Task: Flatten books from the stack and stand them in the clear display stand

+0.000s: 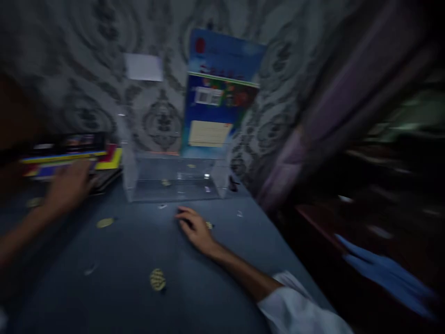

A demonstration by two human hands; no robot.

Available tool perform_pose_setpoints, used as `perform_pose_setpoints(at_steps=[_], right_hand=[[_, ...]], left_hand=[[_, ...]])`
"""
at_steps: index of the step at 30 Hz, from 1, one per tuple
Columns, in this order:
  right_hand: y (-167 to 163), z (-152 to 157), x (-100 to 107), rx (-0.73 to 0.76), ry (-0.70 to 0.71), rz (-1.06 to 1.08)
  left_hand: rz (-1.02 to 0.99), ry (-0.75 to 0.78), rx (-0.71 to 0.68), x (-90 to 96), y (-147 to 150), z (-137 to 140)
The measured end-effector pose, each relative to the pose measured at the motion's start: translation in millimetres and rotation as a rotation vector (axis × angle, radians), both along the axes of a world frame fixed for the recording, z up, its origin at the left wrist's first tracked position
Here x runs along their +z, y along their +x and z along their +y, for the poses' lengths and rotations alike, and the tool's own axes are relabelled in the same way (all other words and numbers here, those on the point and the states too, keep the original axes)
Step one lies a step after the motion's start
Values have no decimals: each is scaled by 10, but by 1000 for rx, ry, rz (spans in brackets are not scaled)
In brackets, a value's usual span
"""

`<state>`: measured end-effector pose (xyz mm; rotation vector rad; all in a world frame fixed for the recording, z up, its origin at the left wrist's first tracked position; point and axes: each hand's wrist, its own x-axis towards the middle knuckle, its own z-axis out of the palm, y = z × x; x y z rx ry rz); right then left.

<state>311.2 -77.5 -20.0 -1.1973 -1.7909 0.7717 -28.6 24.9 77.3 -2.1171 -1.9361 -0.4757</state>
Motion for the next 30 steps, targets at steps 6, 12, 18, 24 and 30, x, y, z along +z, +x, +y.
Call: perform_pose_setpoints(at_steps=[6,12,18,24,30], right_hand=[[-7,51,-41,48,-34,-13],[1,24,0,35,-23,-40],[-7,18,9,51,-38,-40],[-6,27,-25,48,-26,-51],[-9,12,8,55,-2,-55]], left_hand=[[179,116,-37,-90,-540,75],[181,151,48,230,-540,476],[216,-41,77,422,-413,921],[293,-156,88,512,-464,860],[400,-155,71,617,-461,636]])
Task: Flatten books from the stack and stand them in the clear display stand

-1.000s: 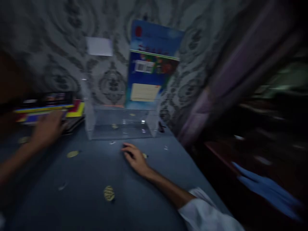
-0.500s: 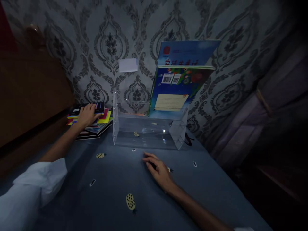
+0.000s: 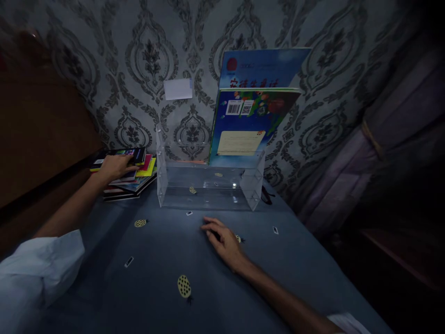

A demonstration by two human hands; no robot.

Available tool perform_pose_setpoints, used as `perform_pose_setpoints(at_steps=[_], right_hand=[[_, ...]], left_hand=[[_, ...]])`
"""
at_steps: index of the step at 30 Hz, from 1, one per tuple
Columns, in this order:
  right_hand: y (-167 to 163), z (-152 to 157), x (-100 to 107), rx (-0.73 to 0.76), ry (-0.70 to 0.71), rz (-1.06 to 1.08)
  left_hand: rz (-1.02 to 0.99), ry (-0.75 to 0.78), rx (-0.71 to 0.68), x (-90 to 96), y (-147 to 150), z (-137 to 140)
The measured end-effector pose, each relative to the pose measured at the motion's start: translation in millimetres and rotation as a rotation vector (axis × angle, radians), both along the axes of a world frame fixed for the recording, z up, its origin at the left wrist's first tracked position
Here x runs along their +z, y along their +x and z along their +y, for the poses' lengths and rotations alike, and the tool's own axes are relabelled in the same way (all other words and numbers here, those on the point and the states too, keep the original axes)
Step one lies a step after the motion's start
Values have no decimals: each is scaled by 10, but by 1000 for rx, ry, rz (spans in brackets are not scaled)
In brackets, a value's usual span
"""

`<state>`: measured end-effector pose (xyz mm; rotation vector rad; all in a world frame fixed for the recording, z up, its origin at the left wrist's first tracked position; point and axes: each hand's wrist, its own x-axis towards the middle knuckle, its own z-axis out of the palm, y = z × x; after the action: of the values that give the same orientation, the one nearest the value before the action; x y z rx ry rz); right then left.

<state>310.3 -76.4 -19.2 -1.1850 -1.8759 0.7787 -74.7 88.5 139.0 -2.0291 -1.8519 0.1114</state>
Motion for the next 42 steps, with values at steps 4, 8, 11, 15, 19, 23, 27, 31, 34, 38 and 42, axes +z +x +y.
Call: perform_pose_setpoints(at_steps=[4,8,11,15,19,23,27,31,34,38,42], right_hand=[[-8,-13,34,5,-10,-6],[-12,-13,31,6,-6,7],[-14,-21,35,11,-7,0],[-13,-29,35,7,-18,-17],[-9,-26,31,22,12,7],[-15,-54,74,28,3,6],[-26,-90,126,36,-24,-20],[-51,-114,122,44,-5,-66],[-83,-164,120,85,40,-100],[-124,-257,132,157,73,-137],[-118,-297,131,151,67,-149]], left_hand=[[51,19,-25,55,97,-151],[109,5,-90,84,194,-295],[144,-8,-119,104,238,-386],[170,3,-130,114,216,-615],[150,17,-128,-85,2,-1133],[-157,267,-312,-622,-325,-1937],[-386,151,-496,-1164,-457,-2638],[-539,6,-285,-1421,-454,-2807],[-603,5,-173,-1507,-409,-2688],[-535,5,-273,-1597,-82,-2583],[-438,-7,-464,-1648,527,-2583]])
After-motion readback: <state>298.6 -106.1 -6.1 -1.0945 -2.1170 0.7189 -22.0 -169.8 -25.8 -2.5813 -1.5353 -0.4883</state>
